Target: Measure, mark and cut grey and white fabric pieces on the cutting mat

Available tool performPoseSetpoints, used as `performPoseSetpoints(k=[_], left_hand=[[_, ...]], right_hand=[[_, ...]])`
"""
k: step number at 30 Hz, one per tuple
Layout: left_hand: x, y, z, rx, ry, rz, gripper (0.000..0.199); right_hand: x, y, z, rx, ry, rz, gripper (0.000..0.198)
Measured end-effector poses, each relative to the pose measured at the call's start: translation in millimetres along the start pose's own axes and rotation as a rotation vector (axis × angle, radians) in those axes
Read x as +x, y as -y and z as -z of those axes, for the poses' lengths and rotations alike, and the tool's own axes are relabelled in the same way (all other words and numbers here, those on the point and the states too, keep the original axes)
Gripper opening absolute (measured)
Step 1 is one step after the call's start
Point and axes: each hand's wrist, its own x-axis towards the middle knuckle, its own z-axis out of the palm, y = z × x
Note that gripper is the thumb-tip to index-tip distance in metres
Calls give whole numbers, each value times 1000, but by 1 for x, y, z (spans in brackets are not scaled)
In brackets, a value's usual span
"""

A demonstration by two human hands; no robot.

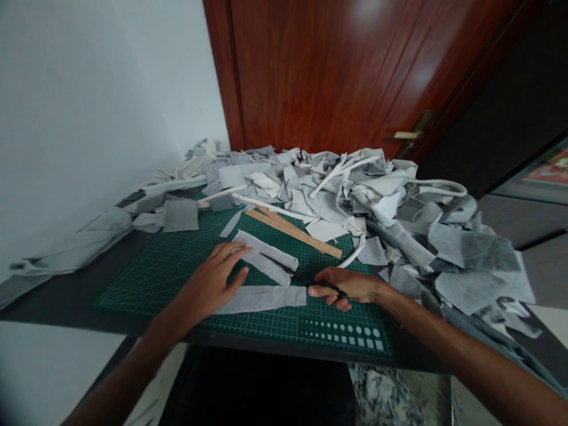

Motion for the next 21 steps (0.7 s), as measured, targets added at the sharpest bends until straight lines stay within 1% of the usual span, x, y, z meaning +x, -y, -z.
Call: performPoseSetpoints(k=[2,4,6,8,10,12,16,21], left_hand=[[21,39,6,6,26,-29,37],[42,73,6,-20,80,-66,35],[58,98,3,-64,132,-107,33],[67,115,-1,-108,177,-121,34],[69,123,-4,-140,191,-109,36],[69,127,-6,-153,193,-97,39],[67,125,-8,-143,192,-81,42],[67,124,-9,-137,173,-69,40]], right_hand=[[0,0,0,-5,-2,3,63],[0,0,0,0,2,6,63],[0,1,-1,13,4,7,63],[0,2,-2,21,4,-1,64],[-1,2,-2,19,-3,-5,65],[-1,2,-1,10,-10,-7,65],[-1,1,-1,2,-16,-13,65],[-1,2,-2,13,-18,2,63]])
